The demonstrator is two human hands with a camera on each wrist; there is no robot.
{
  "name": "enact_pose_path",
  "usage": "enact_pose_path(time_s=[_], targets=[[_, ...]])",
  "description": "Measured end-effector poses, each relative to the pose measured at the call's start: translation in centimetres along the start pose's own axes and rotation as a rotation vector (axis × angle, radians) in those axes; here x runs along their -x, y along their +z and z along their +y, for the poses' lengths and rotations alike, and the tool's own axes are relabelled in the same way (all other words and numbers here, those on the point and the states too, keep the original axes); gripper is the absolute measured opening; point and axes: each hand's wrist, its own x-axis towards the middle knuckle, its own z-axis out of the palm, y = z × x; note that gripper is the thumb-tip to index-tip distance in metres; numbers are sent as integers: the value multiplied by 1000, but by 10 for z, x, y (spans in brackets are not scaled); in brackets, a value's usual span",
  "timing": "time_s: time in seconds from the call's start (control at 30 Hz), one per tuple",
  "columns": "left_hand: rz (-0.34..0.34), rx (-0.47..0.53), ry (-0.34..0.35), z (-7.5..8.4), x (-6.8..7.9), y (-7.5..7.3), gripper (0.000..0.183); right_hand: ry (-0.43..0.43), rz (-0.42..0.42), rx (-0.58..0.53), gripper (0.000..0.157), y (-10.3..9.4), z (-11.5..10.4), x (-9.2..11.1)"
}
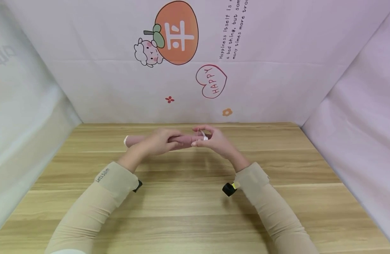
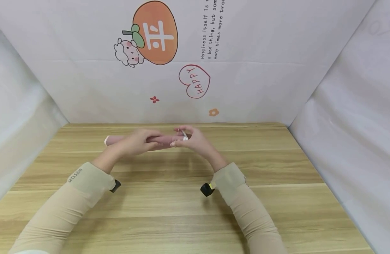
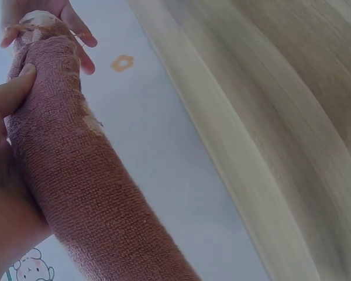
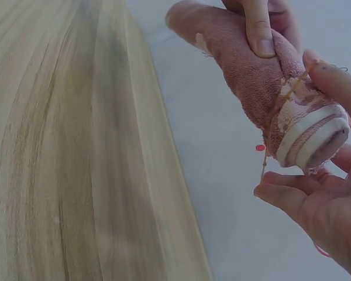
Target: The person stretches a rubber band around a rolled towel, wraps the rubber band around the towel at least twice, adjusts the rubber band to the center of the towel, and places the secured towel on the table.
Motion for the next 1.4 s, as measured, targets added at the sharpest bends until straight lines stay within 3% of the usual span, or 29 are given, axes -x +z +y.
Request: enact_pose_path(time_s=[0.27,0.43,0.6,0.77,0.93,1.13,1.4], targets=[[19,-145,48,4,2,3,29,37,-77,97,48,0,-1,-1],[33,-168,70,6,1,5,30,62,-161,75,47,-4,-3,-1],[30,-104,50,6,1,8,28,81,-238,40,48,-12,-4,1],[40,-61,38,7,1,11,24,96,-256,68,42,-12,-7,1],[56,-26,1,7,2,12,24,87,-245,79,39,-10,-8,0],[84,116,-61,5,4,12,26,18,-228,125,44,-9,-9,4],[135,292,-53,6,5,9,25,-35,-158,106,61,-5,-10,9]])
